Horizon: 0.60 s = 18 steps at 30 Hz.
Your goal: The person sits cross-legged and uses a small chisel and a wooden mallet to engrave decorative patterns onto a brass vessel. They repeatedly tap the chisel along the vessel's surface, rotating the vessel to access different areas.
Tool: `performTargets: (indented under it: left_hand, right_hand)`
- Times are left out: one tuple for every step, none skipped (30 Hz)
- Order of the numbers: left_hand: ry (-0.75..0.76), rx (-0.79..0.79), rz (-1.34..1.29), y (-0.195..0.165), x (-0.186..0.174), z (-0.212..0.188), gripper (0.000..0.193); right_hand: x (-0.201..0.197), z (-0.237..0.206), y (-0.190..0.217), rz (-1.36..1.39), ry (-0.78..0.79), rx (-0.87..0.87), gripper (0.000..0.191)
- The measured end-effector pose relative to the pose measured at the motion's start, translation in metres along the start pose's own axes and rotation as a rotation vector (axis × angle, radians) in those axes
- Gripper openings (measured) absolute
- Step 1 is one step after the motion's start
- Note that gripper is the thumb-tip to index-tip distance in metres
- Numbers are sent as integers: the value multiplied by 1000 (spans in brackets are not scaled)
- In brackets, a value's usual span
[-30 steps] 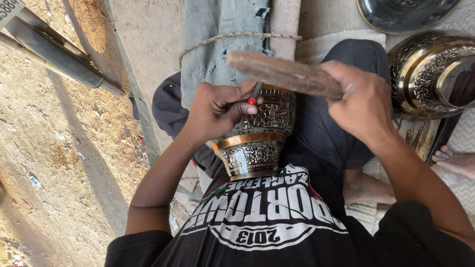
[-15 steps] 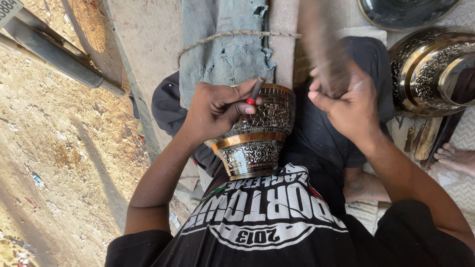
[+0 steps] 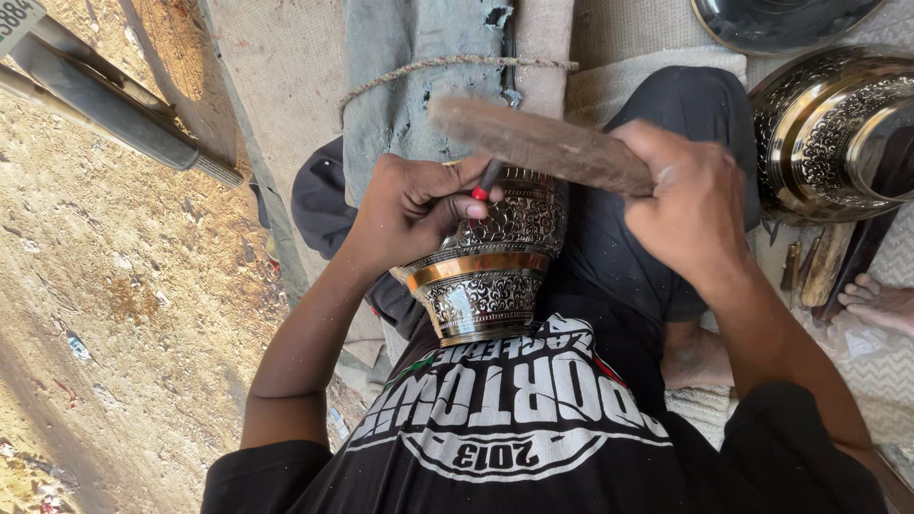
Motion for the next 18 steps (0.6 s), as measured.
performTargets:
  left_hand:
    - [0, 29, 5, -2, 0, 0, 40]
    - [5, 55, 8, -4, 1, 0, 39]
    - [8, 80, 9, -6, 2, 0, 37]
    - [10, 59, -13, -4, 2, 0, 37]
    - [12, 41, -34, -1, 3, 1, 37]
    - [14, 25, -54, 1, 3, 1, 37]
    - [11, 49, -22, -1, 3, 1, 36]
    - [12, 72, 10, -3, 3, 2, 34]
    - [13, 92, 40, -5, 4, 2, 33]
    - [17, 69, 4, -3, 4, 2, 36]
    - [20, 47, -33, -1, 5, 3, 40]
    - [23, 26, -69, 1, 5, 3, 43]
    - [20, 34, -49, 0, 5, 3, 44]
    - [20, 41, -29, -1, 6, 3, 45]
    - [21, 46, -9, -2, 6, 3, 46]
    - [25, 49, -25, -2, 7, 3, 45]
    - [26, 51, -41, -2, 7, 3, 45]
    - [28, 56, -57, -1, 8, 3, 45]
  right_hand:
    - [0, 0, 1, -74, 0, -12, 33]
    - [0, -1, 1, -148, -1, -18, 33]
    - [-1, -2, 0, -26, -13, -5, 34]
    - [-1, -3, -1, 97, -22, 5, 34]
    - [-1, -4, -3, 219, -32, 13, 35]
    - [-1, -5, -3, 69, -30, 23, 32]
    - [0, -6, -4, -83, -29, 33, 30]
    - [0, -7, -5, -233, -29, 47, 28]
    - [-2, -8, -4, -72, -54, 40, 29]
    - [-3, -8, -3, 89, -77, 30, 30]
    - [-5, -9, -2, 251, -98, 19, 31]
    - [-5, -9, 3, 52, -101, -19, 32]
    - [-5, -9, 8, -147, -105, -59, 33]
    - [-5, -10, 12, -347, -109, -95, 35]
    - [-6, -10, 7, -121, -111, -37, 34]
    - [-6, -10, 0, 106, -107, 19, 33]
    - [-4, -10, -6, 331, -100, 76, 32]
    - [-6, -10, -1, 116, -105, 13, 33]
Point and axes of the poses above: each hand's wrist, its own z-axis towards the middle knuckle, its own x-axis out of the palm, y = z × x, the point moved 9 cm from there along z, towards the middle knuckle, and after that the axes turned 3 degrees about -z, right-handed, at the moved point
